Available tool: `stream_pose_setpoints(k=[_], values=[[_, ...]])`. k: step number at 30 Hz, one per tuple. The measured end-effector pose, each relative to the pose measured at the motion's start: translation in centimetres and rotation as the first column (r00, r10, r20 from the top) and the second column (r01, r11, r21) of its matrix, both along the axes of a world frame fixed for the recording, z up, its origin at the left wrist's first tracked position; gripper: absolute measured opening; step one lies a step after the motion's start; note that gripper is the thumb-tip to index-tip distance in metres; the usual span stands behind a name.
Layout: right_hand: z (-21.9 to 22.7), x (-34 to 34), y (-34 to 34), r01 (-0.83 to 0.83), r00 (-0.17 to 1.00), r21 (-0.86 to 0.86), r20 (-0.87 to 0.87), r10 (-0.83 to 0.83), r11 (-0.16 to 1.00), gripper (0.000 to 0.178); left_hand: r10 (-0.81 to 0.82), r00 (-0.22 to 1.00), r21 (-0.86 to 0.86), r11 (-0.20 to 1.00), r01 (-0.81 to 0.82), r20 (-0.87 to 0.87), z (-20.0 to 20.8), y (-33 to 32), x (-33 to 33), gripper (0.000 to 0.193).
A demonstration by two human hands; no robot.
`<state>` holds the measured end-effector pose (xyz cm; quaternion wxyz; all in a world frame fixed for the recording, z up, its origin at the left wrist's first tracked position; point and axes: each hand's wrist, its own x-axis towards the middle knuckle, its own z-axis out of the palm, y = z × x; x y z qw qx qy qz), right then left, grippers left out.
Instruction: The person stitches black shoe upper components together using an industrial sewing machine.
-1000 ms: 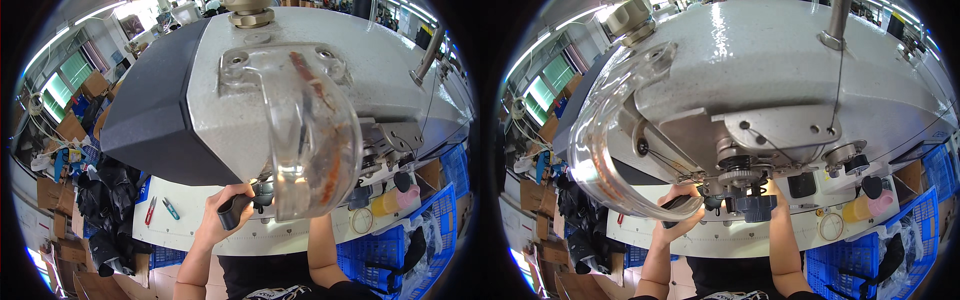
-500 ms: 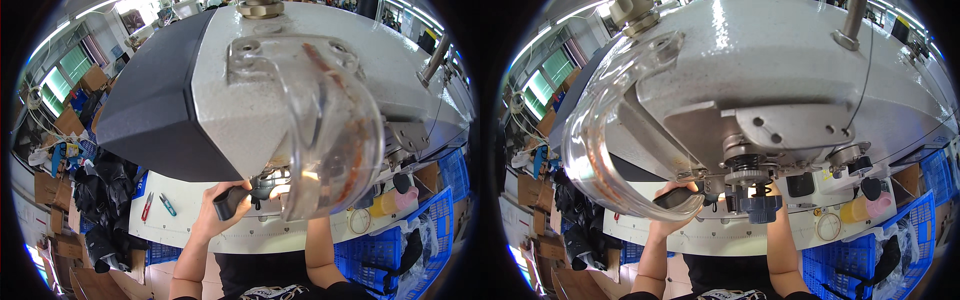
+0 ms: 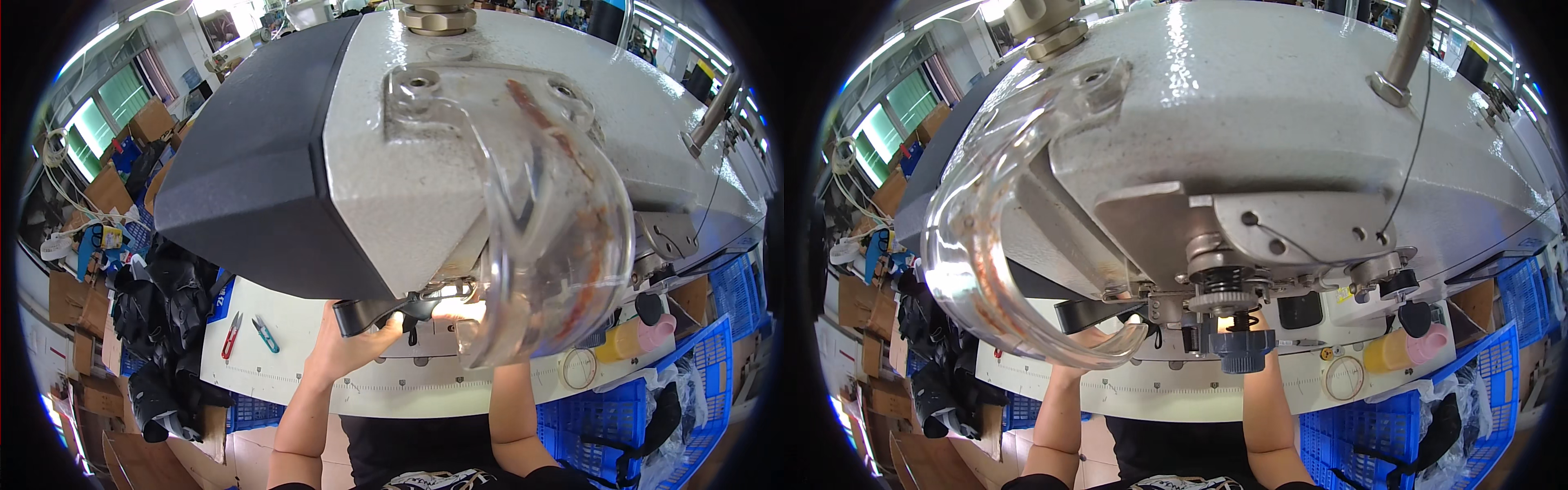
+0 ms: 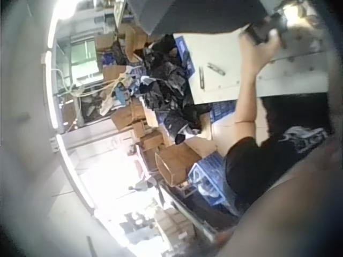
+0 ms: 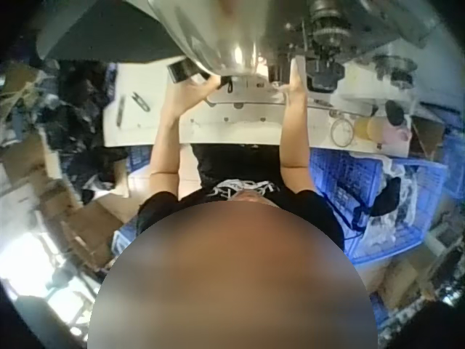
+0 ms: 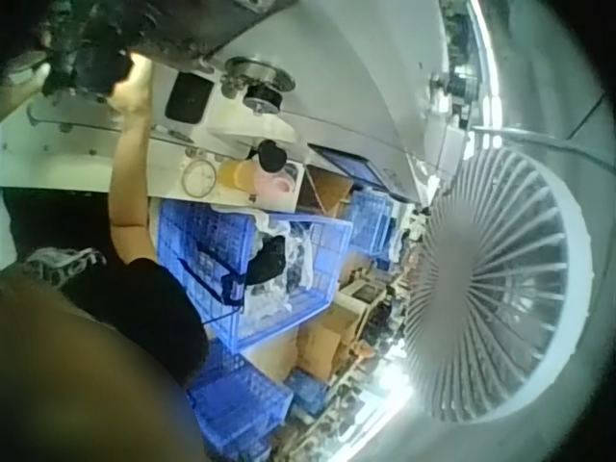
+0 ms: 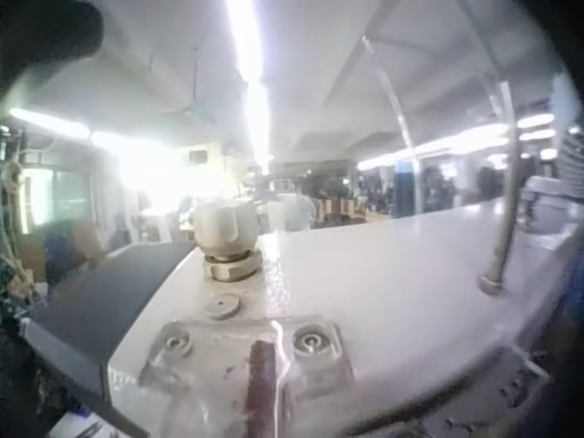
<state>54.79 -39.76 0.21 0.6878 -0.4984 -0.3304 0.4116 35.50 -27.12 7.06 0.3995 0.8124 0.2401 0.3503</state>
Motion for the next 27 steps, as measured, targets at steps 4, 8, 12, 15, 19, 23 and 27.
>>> stream_pose_setpoints(k=[4, 8, 12, 15, 19, 23, 27], values=[[-1.7, 0.4, 0.1, 0.060, 0.987, 0.020, 0.146, -0.063, 0.998, 0.040, 0.055, 0.995, 0.131, 0.989, -0.066, 0.085, 0.0, -0.1, 0.7, 0.007], [-2.1, 1.1, 1.8, 0.139, 0.947, 0.044, 0.285, -0.145, 0.989, 0.040, 0.020, 0.998, 0.093, 0.995, -0.026, 0.063, -1.4, 0.5, 0.8, 0.006], [-2.5, 2.1, 3.4, 0.195, 0.882, 0.091, 0.419, -0.216, 0.976, 0.040, 0.001, 0.998, 0.034, 0.999, -0.003, 0.064, -3.1, 1.4, 0.0, 0.008], [-3.2, 3.0, 3.1, 0.232, 0.808, 0.121, 0.529, -0.260, 0.965, 0.040, -0.018, 0.999, 0.021, 1.000, 0.017, 0.050, -4.1, 1.5, 0.3, 0.011], [-4.3, 2.4, 3.7, 0.245, 0.697, 0.160, 0.656, -0.289, 0.956, 0.041, 0.039, 0.999, 0.132, 0.990, -0.039, -0.001, -1.5, 0.2, 0.3, 0.022], [-4.0, -0.5, 2.1, 0.351, 0.694, 0.258, 0.575, -0.435, 0.900, 0.045, 0.064, 0.998, 0.175, 0.982, -0.065, 0.011, -1.3, 0.5, 0.2, 0.030], [0.5, -4.0, 0.4, 0.301, 0.493, 0.498, 0.649, -0.580, 0.813, 0.013, 0.098, 0.990, 0.120, 0.987, -0.110, 0.104, -1.8, 0.4, -0.1, 0.039]])
